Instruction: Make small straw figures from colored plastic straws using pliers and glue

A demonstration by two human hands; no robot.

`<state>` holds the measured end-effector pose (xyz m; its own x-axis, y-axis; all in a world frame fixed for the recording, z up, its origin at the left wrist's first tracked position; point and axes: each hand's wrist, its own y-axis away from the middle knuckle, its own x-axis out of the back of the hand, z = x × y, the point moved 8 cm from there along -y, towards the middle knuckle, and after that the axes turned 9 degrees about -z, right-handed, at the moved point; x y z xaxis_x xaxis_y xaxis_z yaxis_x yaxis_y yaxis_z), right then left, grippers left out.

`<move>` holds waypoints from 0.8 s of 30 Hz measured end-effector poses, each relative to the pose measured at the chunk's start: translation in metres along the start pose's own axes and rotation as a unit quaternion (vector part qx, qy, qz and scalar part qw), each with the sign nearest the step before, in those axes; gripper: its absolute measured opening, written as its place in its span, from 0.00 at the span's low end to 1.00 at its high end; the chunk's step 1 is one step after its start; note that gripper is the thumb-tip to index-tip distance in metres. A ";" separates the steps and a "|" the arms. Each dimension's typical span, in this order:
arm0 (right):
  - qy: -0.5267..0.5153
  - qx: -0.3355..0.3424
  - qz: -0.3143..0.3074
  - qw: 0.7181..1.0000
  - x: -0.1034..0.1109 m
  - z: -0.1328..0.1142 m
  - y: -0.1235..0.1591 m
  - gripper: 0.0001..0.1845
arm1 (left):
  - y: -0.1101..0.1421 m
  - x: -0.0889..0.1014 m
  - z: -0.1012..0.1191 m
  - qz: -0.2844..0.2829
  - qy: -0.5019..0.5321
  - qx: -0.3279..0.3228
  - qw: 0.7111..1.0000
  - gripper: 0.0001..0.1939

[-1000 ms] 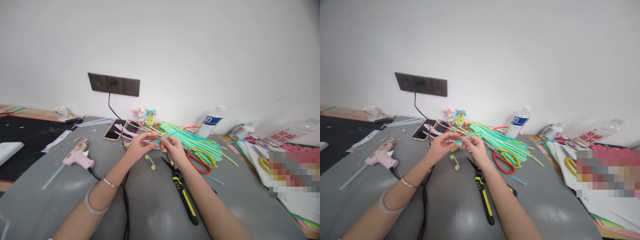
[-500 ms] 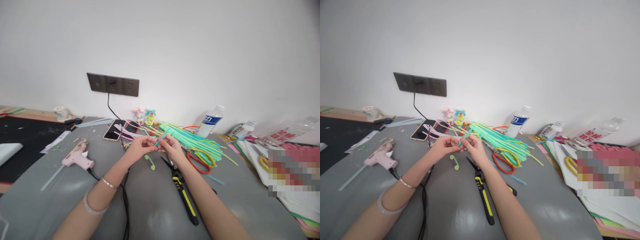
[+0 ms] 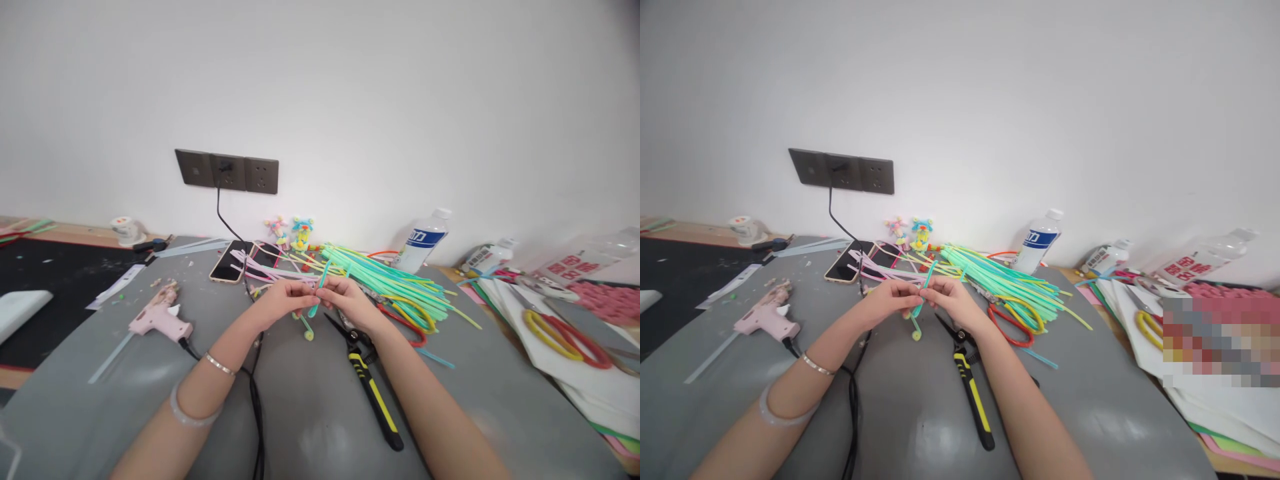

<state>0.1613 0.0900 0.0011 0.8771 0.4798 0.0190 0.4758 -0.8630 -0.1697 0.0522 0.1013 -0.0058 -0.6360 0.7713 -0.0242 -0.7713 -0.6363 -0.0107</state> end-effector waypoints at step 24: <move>0.057 0.134 0.084 0.986 -0.007 -0.026 0.003 0.09 | 0.001 -0.001 0.004 0.051 0.173 -0.019 0.983 0.17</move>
<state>0.1586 0.0796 0.0258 0.9511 0.2994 0.0754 0.3016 -0.8487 -0.4344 0.0524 0.1001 -0.0018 -0.6589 0.6569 -0.3667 -0.6981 -0.7155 -0.0275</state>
